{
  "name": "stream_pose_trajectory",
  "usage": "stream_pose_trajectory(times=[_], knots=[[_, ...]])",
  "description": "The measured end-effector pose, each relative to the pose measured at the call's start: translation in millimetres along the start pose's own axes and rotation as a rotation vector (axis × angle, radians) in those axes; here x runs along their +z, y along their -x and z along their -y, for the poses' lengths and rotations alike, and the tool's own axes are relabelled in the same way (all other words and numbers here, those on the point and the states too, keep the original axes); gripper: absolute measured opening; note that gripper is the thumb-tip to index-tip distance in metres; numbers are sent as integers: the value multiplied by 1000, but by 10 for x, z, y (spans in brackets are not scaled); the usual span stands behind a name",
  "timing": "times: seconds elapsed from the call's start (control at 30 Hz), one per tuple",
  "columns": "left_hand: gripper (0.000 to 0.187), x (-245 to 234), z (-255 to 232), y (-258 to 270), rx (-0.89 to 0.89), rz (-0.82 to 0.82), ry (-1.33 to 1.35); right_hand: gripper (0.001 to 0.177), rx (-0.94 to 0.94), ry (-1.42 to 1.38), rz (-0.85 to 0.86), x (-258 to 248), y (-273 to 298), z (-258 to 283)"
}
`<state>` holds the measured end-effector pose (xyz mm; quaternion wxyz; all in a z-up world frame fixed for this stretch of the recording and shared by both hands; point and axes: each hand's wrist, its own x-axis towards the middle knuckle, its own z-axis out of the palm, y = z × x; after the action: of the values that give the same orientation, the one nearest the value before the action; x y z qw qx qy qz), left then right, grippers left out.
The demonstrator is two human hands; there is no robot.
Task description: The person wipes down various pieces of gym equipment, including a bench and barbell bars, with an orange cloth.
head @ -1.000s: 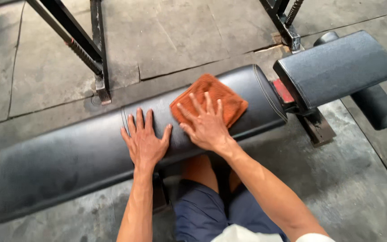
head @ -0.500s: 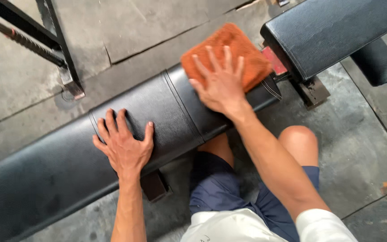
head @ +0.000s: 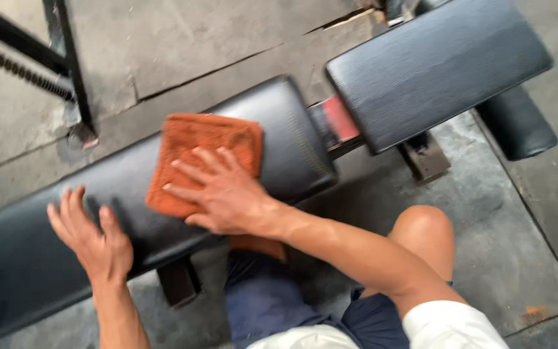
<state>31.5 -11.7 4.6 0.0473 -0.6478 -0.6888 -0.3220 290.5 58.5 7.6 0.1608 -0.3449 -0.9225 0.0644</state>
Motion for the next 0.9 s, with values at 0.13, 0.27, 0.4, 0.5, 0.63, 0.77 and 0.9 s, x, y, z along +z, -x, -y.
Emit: stream_pose_trajectory(times=[0.13, 0.27, 0.4, 0.5, 0.63, 0.77, 0.9], knots=[[67, 389, -1017, 28, 57, 24, -44, 53, 62, 29, -110, -230, 398, -1019], [69, 732, -1881, -5, 9, 246, -93, 56, 165, 74, -195, -440, 783, -1699], [80, 1070, -2288, -237, -108, 348, -250, 44, 498, -744, -51, -1665, 1008, -1971], [80, 1053, -2312, -236, -128, 310, -256, 40, 255, -753, -510, -1962, 1387, -2461], [81, 1088, -2297, -238, -176, 280, -301, 33, 214, -297, -663, -2723, 1899, -2491], [84, 1093, -2315, -255, -225, 298, -294, 35, 238, 112, -575, -2160, 1901, -2797], [88, 1103, -2327, -276, -319, 334, -310, 56, 418, 45, 5, -1430, 1677, -2904]])
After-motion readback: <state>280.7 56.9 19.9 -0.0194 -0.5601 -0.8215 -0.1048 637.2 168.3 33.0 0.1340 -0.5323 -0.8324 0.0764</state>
